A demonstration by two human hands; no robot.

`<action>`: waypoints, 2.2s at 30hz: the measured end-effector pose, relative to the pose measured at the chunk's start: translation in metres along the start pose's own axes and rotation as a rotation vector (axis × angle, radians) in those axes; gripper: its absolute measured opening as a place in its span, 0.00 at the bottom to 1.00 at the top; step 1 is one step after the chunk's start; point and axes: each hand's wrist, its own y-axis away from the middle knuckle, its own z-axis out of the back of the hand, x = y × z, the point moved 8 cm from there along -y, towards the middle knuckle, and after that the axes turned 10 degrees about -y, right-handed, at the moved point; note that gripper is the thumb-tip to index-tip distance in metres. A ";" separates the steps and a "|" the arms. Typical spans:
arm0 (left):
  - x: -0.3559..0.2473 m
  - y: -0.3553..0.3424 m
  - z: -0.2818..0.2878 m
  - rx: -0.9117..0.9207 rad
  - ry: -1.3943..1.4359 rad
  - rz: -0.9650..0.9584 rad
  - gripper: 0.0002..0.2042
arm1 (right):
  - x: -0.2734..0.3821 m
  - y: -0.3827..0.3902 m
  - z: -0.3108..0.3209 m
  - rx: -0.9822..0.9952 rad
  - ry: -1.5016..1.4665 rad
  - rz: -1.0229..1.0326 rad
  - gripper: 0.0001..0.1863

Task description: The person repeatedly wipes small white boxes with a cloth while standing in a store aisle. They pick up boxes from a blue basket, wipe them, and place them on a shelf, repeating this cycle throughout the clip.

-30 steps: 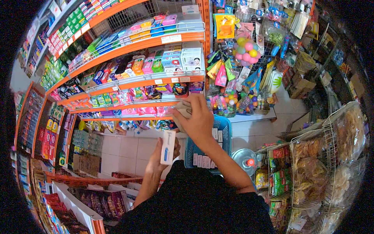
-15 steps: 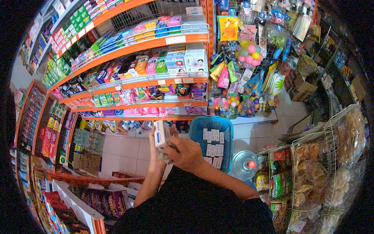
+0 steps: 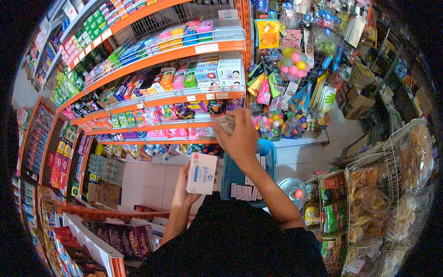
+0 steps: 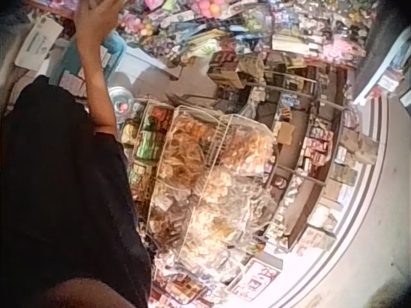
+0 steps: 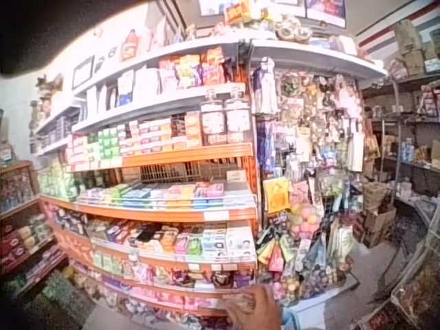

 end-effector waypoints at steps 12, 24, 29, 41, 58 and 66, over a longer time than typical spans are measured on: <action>0.027 -0.011 0.007 -0.298 -0.155 0.052 0.21 | -0.076 0.070 -0.044 0.272 -0.646 -0.515 0.20; 0.004 -0.039 0.034 -0.600 -0.058 -0.331 0.27 | -0.038 0.060 -0.032 0.601 -0.454 -0.440 0.21; -0.044 -0.047 0.049 -0.589 -0.211 -0.572 0.25 | -0.032 -0.075 0.030 -0.007 -0.074 0.069 0.21; -0.008 -0.068 0.156 -0.749 -0.138 -0.260 0.18 | -0.088 -0.367 -0.057 0.182 0.270 0.223 0.20; -0.001 -0.115 0.183 -0.721 -0.179 0.044 0.19 | -0.193 -0.453 -0.120 0.012 0.292 0.345 0.22; 0.018 -0.112 0.201 -0.693 -0.168 0.060 0.21 | -0.189 -0.454 -0.123 0.039 0.308 0.366 0.19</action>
